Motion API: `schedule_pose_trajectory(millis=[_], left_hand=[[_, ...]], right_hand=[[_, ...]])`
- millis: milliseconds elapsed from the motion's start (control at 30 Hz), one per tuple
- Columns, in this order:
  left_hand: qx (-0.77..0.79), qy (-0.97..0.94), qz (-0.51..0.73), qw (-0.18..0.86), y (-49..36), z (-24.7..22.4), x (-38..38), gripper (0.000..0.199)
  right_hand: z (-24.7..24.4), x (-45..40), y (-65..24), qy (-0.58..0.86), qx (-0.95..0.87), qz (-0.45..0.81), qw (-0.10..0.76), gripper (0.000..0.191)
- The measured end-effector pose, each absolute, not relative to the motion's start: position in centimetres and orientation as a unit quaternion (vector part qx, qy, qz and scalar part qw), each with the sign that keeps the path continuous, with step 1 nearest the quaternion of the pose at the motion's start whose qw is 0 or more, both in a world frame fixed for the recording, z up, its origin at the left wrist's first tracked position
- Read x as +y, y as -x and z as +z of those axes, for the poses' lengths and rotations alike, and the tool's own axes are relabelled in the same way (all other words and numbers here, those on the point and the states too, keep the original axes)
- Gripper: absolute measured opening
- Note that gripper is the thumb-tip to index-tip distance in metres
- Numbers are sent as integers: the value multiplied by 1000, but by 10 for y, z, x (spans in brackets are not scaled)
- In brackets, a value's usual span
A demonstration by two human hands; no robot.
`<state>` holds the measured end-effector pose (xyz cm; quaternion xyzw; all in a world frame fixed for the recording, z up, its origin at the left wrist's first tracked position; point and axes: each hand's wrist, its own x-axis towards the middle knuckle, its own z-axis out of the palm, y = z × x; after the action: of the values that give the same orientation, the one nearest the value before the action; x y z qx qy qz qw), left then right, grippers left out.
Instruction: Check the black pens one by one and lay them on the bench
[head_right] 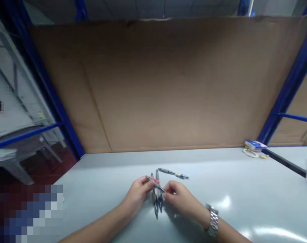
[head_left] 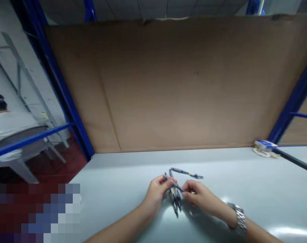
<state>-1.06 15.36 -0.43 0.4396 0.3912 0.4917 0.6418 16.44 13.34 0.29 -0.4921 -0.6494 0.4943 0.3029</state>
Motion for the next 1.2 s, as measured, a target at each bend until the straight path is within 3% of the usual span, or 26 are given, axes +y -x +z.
schedule_pose_trajectory(millis=[200,267,333,400,500,633,733,800,967,1200], left_hand=[[356,-442,512,645,10,1,153,29],[340,-434,506,663,10,2,153,39],[359,-452,503,644,11,2,154,34],[386,-472,509,607,11,0,155,24],[380,-475,515,604,10,-2,154,26],[334,-455,502,655,9,1,152,41],[358,-467,509,628,9,4,152,31],[381,-481,514,599,9,4,152,23],[355,-459,504,640,10,0,153,31],[388,-475,520,595,10,-1,155,21]], right_hand=[[3,127,-161,461,-662,515,291,17],[8,126,-161,453,-686,496,281,29],[11,125,-162,460,-696,479,273,38],[11,124,-161,467,-696,469,278,30],[9,125,-160,476,-678,473,300,19],[7,127,-161,462,-682,472,314,23],[10,127,-161,454,-687,481,301,34],[11,126,-160,462,-678,488,299,31],[4,127,-159,481,-640,512,311,16],[9,128,-160,473,-700,428,320,30]])
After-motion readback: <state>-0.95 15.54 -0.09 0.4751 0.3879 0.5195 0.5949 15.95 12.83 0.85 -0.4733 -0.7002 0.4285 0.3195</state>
